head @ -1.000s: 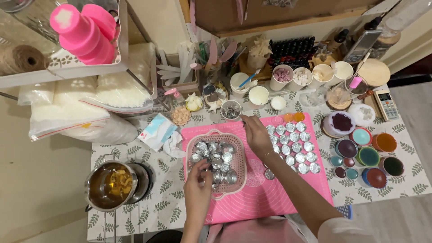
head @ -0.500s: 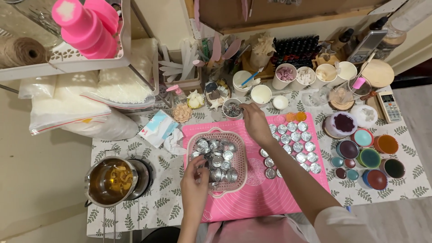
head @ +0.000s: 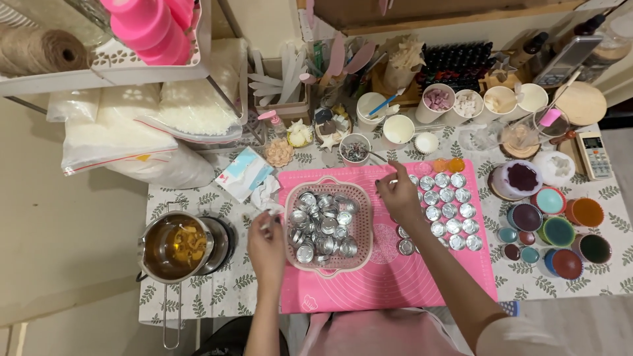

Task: Arrange and organize small metal candle wick tabs and wicks on a workshop table.

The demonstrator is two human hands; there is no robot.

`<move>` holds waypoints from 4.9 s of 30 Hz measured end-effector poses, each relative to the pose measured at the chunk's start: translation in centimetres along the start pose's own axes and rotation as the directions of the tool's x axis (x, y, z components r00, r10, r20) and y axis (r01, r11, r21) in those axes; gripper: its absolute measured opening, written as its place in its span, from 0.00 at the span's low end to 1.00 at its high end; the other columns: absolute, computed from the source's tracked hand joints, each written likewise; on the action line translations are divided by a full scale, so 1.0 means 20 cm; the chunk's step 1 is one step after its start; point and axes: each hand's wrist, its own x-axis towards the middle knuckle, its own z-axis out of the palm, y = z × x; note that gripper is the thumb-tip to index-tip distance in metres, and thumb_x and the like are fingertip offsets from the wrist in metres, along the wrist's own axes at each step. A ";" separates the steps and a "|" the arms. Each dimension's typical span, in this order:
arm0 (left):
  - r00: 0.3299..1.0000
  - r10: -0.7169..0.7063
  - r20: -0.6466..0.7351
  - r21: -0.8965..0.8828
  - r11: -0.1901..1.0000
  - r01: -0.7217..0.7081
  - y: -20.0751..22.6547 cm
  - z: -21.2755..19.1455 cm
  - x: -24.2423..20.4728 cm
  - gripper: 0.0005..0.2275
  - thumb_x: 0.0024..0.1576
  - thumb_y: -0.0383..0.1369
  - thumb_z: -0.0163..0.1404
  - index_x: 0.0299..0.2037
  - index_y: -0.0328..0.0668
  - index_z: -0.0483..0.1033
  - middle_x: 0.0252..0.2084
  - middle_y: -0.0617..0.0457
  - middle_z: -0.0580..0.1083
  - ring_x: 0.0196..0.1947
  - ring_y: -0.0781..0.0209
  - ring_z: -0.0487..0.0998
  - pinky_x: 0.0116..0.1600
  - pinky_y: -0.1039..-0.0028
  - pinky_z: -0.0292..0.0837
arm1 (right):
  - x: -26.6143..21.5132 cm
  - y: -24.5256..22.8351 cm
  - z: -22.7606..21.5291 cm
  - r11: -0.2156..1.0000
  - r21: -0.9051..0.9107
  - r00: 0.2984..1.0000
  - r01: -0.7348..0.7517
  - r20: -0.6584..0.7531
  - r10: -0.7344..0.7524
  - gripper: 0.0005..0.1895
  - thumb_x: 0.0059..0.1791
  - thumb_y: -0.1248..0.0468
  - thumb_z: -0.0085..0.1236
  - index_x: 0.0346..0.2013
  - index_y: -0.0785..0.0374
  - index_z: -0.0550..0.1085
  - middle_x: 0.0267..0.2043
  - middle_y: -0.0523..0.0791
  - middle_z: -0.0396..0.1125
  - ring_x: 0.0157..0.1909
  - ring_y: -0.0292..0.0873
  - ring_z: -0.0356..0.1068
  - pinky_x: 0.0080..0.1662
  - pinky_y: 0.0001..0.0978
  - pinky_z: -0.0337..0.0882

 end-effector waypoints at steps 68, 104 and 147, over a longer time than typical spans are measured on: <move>0.992 0.124 0.018 -0.156 0.980 -0.120 0.09 0.15 -0.12 0.15 0.56 0.25 0.52 0.54 0.37 0.74 0.48 0.48 0.78 0.39 0.64 0.79 0.43 0.74 0.75 | -0.16 -0.13 -0.09 0.884 -0.329 0.921 0.332 -0.089 -0.379 0.19 0.53 0.71 0.53 0.60 0.63 0.74 0.45 0.52 0.73 0.39 0.49 0.75 0.41 0.38 0.74; 0.987 -0.142 0.072 -0.130 0.980 0.151 0.13 -0.01 -0.13 0.17 0.58 0.27 0.51 0.59 0.41 0.74 0.41 0.41 0.78 0.34 0.59 0.78 0.38 0.72 0.74 | 0.11 0.07 -0.20 0.575 0.818 0.906 -0.009 -0.236 0.351 0.14 0.59 0.64 0.46 0.47 0.74 0.75 0.34 0.46 0.71 0.29 0.33 0.64 0.35 0.24 0.66; 0.976 0.002 0.216 0.234 0.971 -0.054 0.35 0.12 0.04 0.18 0.54 0.38 0.56 0.55 0.48 0.76 0.43 0.47 0.78 0.46 0.49 0.80 0.53 0.59 0.75 | -0.68 0.09 -0.20 0.935 0.241 0.929 -0.259 -0.205 0.310 0.19 0.54 0.66 0.47 0.60 0.65 0.66 0.36 0.45 0.71 0.33 0.38 0.71 0.35 0.30 0.70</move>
